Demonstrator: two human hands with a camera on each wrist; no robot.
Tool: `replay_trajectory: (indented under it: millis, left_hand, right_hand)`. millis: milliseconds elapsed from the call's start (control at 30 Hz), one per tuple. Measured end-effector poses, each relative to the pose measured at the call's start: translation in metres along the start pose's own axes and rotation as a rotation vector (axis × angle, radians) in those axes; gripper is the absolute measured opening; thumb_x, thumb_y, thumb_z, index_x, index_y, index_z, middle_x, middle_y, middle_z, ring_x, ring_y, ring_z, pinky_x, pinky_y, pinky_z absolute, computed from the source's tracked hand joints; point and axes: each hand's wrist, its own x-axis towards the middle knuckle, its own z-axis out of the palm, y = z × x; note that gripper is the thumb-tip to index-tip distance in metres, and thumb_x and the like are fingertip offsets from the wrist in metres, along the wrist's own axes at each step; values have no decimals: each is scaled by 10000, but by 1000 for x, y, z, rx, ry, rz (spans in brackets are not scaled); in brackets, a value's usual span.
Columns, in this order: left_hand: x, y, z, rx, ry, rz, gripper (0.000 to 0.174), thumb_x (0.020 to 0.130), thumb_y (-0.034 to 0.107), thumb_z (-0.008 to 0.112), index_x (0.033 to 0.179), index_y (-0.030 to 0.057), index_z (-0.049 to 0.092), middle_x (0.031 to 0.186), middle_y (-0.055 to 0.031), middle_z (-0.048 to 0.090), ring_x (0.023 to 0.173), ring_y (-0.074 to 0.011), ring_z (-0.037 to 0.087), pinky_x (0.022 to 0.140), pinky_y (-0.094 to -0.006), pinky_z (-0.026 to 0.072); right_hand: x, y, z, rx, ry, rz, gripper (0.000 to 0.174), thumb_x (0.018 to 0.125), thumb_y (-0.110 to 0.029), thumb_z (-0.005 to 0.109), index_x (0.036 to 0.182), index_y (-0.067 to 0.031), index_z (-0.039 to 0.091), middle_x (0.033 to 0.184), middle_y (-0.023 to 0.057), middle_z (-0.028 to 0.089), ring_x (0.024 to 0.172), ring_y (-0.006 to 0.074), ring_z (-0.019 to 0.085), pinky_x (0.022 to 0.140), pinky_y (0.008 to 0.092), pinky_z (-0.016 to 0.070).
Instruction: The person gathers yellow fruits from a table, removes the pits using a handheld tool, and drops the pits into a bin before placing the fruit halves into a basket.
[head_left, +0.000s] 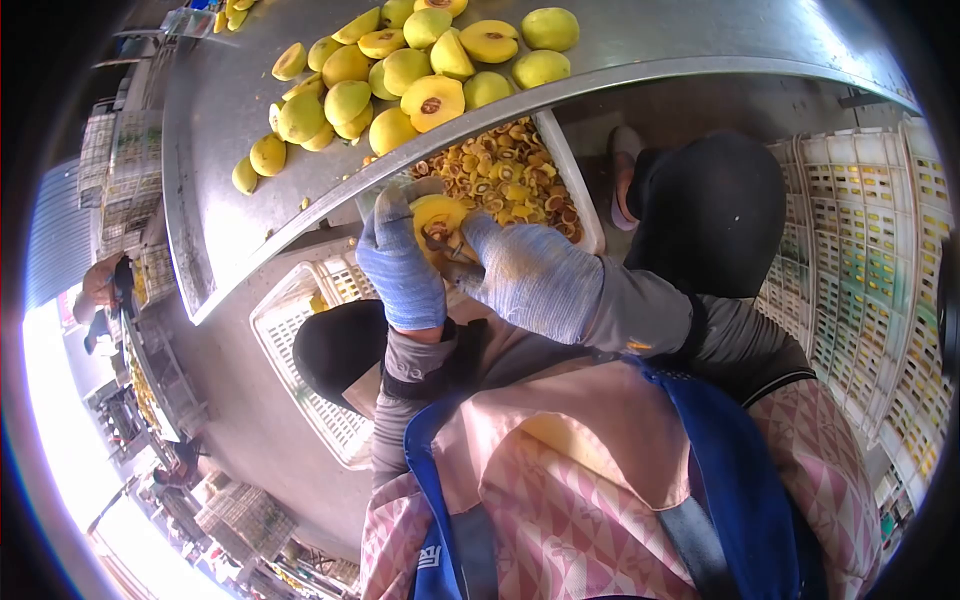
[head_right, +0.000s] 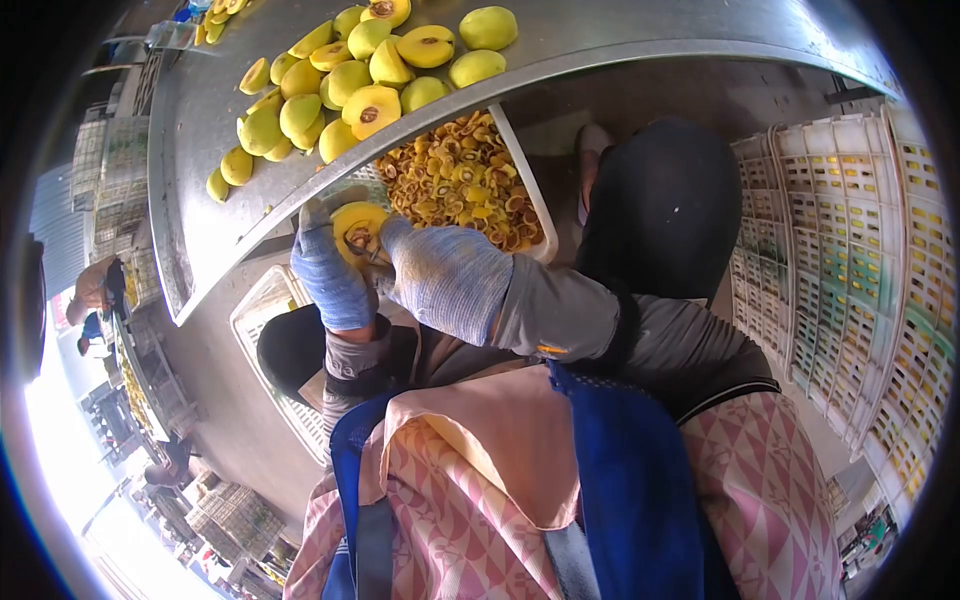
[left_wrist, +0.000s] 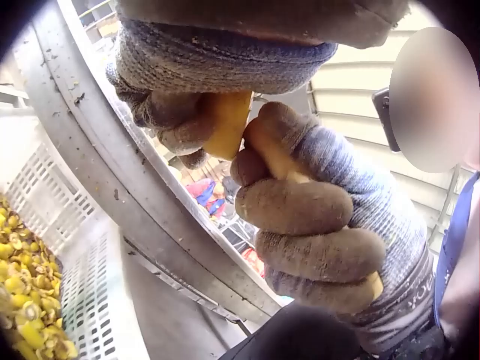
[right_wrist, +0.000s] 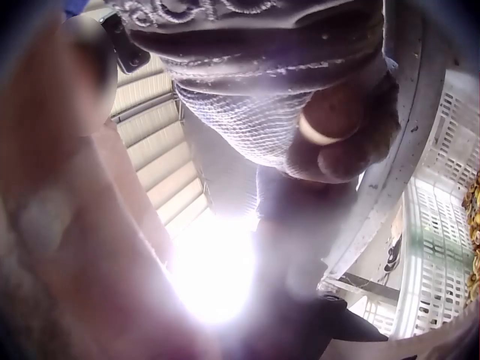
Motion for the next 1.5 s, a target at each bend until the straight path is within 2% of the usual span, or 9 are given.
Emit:
replay_trajectory:
  millis: [167,367,733,800,1000,1133,1267,1433,1500]
  left_hand:
    - [-2,-2,0,40,44,11,508,1021,409,468,1088,-59,652,968,-126,678,846,-181,650,778,-292,543]
    - [3,-9,-2,-28,30,-27,420,1005,339,547,1061,-54,685,921,-98,707,801,-142,641,723,-267,523]
    - [3,-10,-2,37,49,21,463,1017,378,493,1047,-47,675,931,-113,694,825,-162,651,756,-285,536]
    - [4,-8,-1,32,3,17,409,1021,325,505,1038,-44,683,915,-101,710,803,-147,651,728,-275,529]
    - [3,-7,1,17,-40,-50,408,1026,318,486,1048,-36,686,902,-96,710,789,-151,652,729,-274,530]
    - [-3,-5,4,150,12,55,444,1016,353,503,1050,-49,689,903,-105,708,783,-151,646,727,-271,528]
    - [-5,1,6,59,45,-34,564,1001,467,490,1095,-63,660,956,-126,676,848,-187,648,789,-301,543]
    - [0,0,-3,-44,7,2,518,1004,427,516,1057,-59,686,914,-110,700,832,-175,652,769,-290,534]
    - [2,0,-5,-60,-8,-12,518,1003,430,518,1066,-57,684,925,-112,699,847,-180,654,781,-293,535]
  right_hand:
    - [3,-5,-4,73,-18,53,362,920,-296,648,1055,25,548,712,206,658,680,383,674,608,449,538]
    - [1,-3,-6,31,-41,52,343,926,-292,638,1041,20,555,718,218,657,682,383,674,615,452,537]
    - [1,1,1,121,42,-26,333,925,-290,632,1015,23,563,675,190,653,636,375,672,582,446,539]
    - [0,-9,-8,-68,-75,108,338,919,-288,652,1063,7,572,739,211,670,679,384,681,583,445,542]
    - [-2,0,-8,-151,-96,11,318,911,-285,648,1020,-3,548,687,210,647,646,375,672,570,451,532]
    - [0,-8,-10,-120,-120,52,343,912,-287,647,1029,22,554,698,216,651,652,383,671,573,452,529]
    - [0,-5,-1,123,-97,87,351,923,-260,649,1080,47,580,768,233,665,715,392,677,628,436,537]
    - [8,2,0,330,-106,80,310,946,-222,635,1114,36,596,806,219,675,766,388,680,697,426,541]
    - [11,-3,-9,533,-264,236,299,975,-259,609,1098,14,607,711,147,657,610,306,668,561,365,532]
